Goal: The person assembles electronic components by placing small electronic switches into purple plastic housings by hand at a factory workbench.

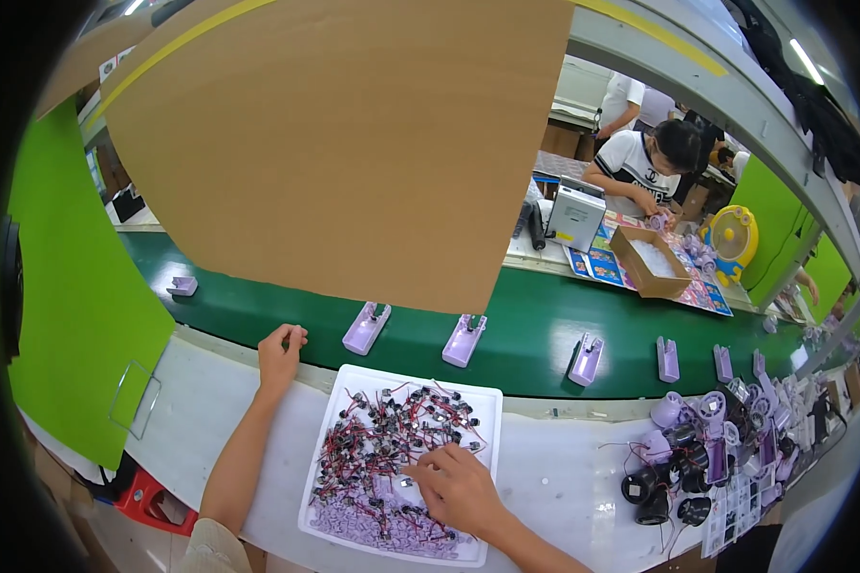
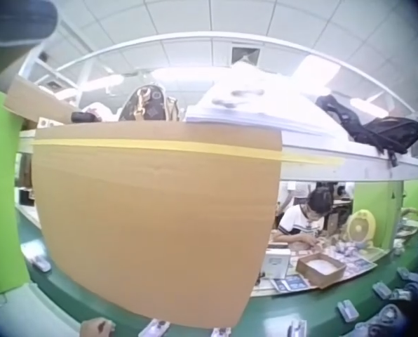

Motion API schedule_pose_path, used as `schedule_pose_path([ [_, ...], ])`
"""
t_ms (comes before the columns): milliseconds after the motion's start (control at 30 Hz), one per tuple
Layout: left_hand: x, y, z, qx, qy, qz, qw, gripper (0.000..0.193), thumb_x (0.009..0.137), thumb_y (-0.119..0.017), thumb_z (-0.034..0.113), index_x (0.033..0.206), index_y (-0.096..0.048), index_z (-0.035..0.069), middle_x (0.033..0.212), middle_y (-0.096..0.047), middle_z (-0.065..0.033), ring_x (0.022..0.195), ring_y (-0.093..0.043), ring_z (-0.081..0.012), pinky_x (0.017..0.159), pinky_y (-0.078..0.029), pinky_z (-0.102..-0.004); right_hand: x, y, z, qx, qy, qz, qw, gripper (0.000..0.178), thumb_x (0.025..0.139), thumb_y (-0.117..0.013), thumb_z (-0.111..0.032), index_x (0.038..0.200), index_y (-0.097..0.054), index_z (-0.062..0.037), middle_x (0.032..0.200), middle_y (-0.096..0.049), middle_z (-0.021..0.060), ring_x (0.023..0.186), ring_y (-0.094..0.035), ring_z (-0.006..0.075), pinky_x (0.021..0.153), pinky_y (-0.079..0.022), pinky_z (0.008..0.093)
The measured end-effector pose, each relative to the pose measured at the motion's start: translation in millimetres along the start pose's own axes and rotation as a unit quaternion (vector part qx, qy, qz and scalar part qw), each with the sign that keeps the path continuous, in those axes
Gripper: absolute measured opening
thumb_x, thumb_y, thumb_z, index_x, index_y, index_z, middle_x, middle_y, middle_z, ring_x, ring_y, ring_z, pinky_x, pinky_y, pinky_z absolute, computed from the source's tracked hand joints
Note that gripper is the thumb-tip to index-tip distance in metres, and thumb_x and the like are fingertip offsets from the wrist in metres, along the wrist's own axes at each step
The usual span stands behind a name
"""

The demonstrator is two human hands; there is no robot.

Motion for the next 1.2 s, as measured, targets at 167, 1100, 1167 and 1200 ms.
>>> schedule_pose_path([
  [167, -0.5, -1.0, 3.1, 0.008, -0.002, -0.012, 1.0, 0.026, 0.096, -0.056, 0.021, 0.088, -0.067, -0.001, 0.076, -0.069, -0.0092, 0.07, -0.066, -0.0172, 0.064, -0.048, -0.0304, -1.4, -10.9, -3.2, -0.034, 0.021, -0.01, 0.999, 0.036, 0.071, -0.068, 0.002, 0.104, -0.072, -0.0125, 0.087, -0.065, 0.003, 0.076, -0.058, 0.0227, 0.066, -0.048, 0.0335],
  [1100, 6.8, 1.9, -13.8, 0.009, -0.012, 0.013, 1.0, 0.02, 0.092, -0.059, 0.021, 0.084, -0.067, 0.005, 0.075, -0.067, -0.009, 0.069, -0.065, -0.0248, 0.066, -0.051, -0.0356, -2.5, -11.6, -8.2, -0.042, -0.052, -0.023, 0.998, 0.025, 0.068, -0.075, -0.001, 0.089, -0.073, -0.0139, 0.085, -0.065, 0.0021, 0.079, -0.058, 0.0229, 0.072, -0.047, 0.0344],
  [1167, 19.7, 10.8, -23.4, 0.08, -0.059, 0.074, 0.992, 0.013, 0.091, -0.059, 0.018, 0.091, -0.064, 0.006, 0.083, -0.065, -0.0103, 0.082, -0.062, -0.028, 0.074, -0.05, -0.0394, 0.1, -10.5, -9.5, -0.034, -0.046, -0.031, 0.998, 0.024, 0.068, -0.076, -0.001, 0.089, -0.074, -0.0136, 0.085, -0.066, 0.0019, 0.079, -0.058, 0.0229, 0.073, -0.047, 0.0342],
  [1200, 30.1, 24.4, -32.2, 0.132, -0.094, 0.121, 0.979, 0.012, 0.089, -0.059, 0.016, 0.096, -0.063, 0.006, 0.09, -0.064, -0.0114, 0.09, -0.06, -0.0299, 0.078, -0.05, -0.0415, 1.3, -9.0, -10.7, -0.025, -0.044, -0.036, 0.998, 0.024, 0.068, -0.076, -0.002, 0.089, -0.074, -0.0133, 0.084, -0.066, 0.0018, 0.08, -0.058, 0.023, 0.073, -0.046, 0.034],
])
Point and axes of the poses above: each hand's wrist, its own x-axis towards the middle knuckle, its own y-axis out of the back of the hand, z = x × y, the point moved 2 cm from there along x, towards the middle knuckle
